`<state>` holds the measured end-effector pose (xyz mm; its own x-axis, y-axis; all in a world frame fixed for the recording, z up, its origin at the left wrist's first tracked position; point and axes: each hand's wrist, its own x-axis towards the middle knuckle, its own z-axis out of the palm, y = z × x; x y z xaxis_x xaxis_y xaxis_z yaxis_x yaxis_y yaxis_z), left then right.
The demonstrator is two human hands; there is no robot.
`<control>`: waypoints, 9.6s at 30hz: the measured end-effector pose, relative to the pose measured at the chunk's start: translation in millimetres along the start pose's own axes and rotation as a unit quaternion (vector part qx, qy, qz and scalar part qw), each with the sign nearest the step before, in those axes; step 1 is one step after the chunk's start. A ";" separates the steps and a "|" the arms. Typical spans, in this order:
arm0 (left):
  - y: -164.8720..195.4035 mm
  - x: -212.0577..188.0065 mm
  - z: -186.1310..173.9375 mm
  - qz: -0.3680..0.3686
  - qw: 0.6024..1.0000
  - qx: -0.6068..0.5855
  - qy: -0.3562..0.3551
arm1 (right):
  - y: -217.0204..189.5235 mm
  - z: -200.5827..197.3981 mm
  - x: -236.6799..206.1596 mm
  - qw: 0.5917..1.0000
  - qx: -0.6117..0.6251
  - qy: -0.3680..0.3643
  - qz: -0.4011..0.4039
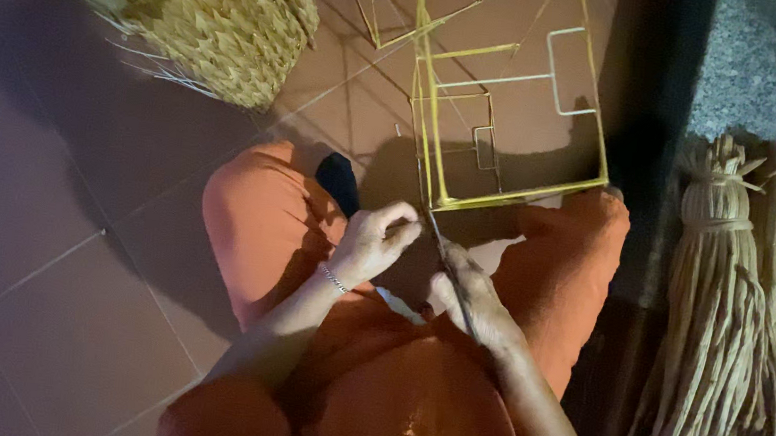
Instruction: The person sits on the floor assembling a rectangular bamboo frame, wrapping and securing yellow palm-leaf strips around the frame bars by hand and with tape, trimming pieces with scissors, and finally picking up a bundle of dried palm leaves.
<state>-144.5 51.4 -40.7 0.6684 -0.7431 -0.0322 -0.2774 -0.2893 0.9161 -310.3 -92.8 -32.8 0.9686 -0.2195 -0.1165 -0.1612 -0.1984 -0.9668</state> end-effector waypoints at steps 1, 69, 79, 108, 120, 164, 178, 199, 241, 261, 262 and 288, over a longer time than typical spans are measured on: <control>-2.9 -1.1 -2.6 -0.004 1.000 0.007 -0.003 | -3.0 -1.1 -5.8 0.997 -0.029 0.004 0.065; -20.3 72.7 -50.4 -0.002 0.995 0.031 0.099 | 36.3 -22.0 81.7 0.821 0.467 0.312 -0.101; 29.4 16.0 0.7 0.106 0.990 -0.055 -0.073 | 29.1 -40.2 44.6 0.940 0.057 0.335 -0.021; 90.0 3.3 72.5 0.102 0.983 -0.017 -0.151 | 10.4 -56.6 -52.3 0.943 0.091 0.313 -0.064; 89.1 17.8 87.2 0.241 0.958 0.041 -0.149 | 65.2 -127.5 -21.3 0.866 0.155 0.467 -0.087; 113.3 28.3 24.5 0.077 0.987 0.137 -0.039 | 97.9 -154.5 24.6 0.833 0.268 0.474 -0.099; 69.5 56.7 33.4 0.041 0.943 0.331 0.007 | 96.6 -155.3 23.3 0.845 0.239 0.462 -0.125; 58.1 56.2 55.1 0.283 0.880 0.380 0.028 | 34.5 -181.2 6.6 0.870 -0.277 0.338 -0.230; 73.6 57.5 51.0 0.182 0.976 0.121 -0.015 | 69.2 -117.2 32.0 0.809 0.446 0.382 -0.008; 57.9 54.0 47.5 0.187 0.973 0.129 0.043 | 79.7 -77.3 56.5 0.774 0.512 0.365 -0.073; 56.7 54.0 46.8 0.192 0.972 0.128 0.041 | 73.2 -71.4 52.6 0.782 0.518 0.343 -0.055; 42.0 46.6 45.4 0.219 0.968 0.111 0.053 | 51.6 -34.0 17.3 0.877 0.313 0.363 0.025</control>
<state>-156.3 -22.7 -21.9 0.5172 -0.7610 0.3918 -0.6837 -0.0919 0.7240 -308.3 -139.3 -77.0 0.5516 -0.8081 -0.2067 0.1547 0.3426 -0.9266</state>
